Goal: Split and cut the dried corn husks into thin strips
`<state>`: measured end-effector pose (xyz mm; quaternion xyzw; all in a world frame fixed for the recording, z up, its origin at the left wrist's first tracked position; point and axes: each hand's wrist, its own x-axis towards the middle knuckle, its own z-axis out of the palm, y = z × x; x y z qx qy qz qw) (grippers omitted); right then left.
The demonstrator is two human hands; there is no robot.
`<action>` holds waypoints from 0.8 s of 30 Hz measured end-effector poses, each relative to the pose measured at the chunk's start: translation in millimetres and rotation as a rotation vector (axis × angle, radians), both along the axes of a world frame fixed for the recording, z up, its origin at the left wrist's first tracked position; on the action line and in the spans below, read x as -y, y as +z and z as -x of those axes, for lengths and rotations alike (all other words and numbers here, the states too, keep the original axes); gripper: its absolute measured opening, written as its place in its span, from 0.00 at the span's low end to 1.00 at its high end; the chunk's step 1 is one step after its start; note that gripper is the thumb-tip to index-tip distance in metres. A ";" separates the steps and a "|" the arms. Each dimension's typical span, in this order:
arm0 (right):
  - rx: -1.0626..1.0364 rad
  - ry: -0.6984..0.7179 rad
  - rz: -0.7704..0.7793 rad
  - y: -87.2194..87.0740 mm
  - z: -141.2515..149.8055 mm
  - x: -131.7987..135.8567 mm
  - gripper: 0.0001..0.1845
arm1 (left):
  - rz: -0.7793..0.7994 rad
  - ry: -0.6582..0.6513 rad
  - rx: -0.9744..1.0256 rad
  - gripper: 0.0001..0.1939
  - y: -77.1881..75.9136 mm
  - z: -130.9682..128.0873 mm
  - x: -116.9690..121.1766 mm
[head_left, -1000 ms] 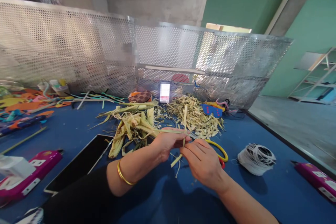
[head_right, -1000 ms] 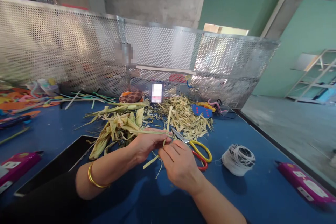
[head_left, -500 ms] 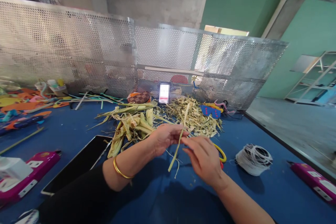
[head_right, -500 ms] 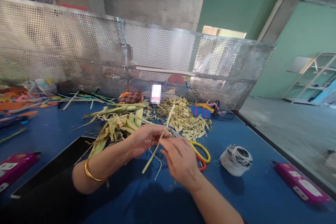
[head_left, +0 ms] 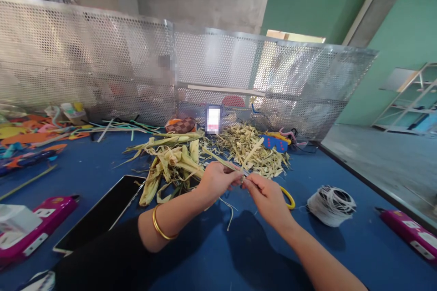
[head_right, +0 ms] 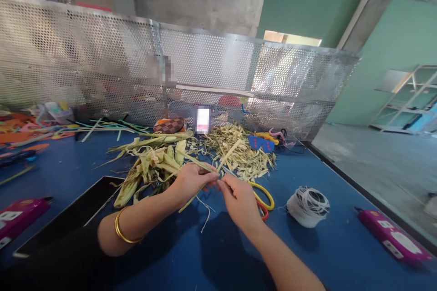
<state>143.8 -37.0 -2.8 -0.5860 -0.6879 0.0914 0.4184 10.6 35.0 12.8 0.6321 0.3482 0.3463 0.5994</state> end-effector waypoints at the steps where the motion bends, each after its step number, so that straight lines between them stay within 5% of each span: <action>1: 0.041 -0.008 -0.025 -0.1 0.7 0.9 0.15 | -0.025 0.025 -0.011 0.03 -1.5 -0.8 -0.9; 10: 0.055 -0.039 0.055 -0.8 -7.7 -2.9 0.16 | 0.167 -0.001 0.024 0.07 6.6 3.7 -4.2; 17: 0.041 -0.033 0.093 6.7 -18.0 -4.0 0.18 | 0.107 0.185 0.049 0.03 3.0 5.2 -18.0; 24: -0.227 -0.116 0.114 0.5 -48.9 -14.7 0.20 | 0.150 0.405 0.122 0.03 18.0 20.9 -39.6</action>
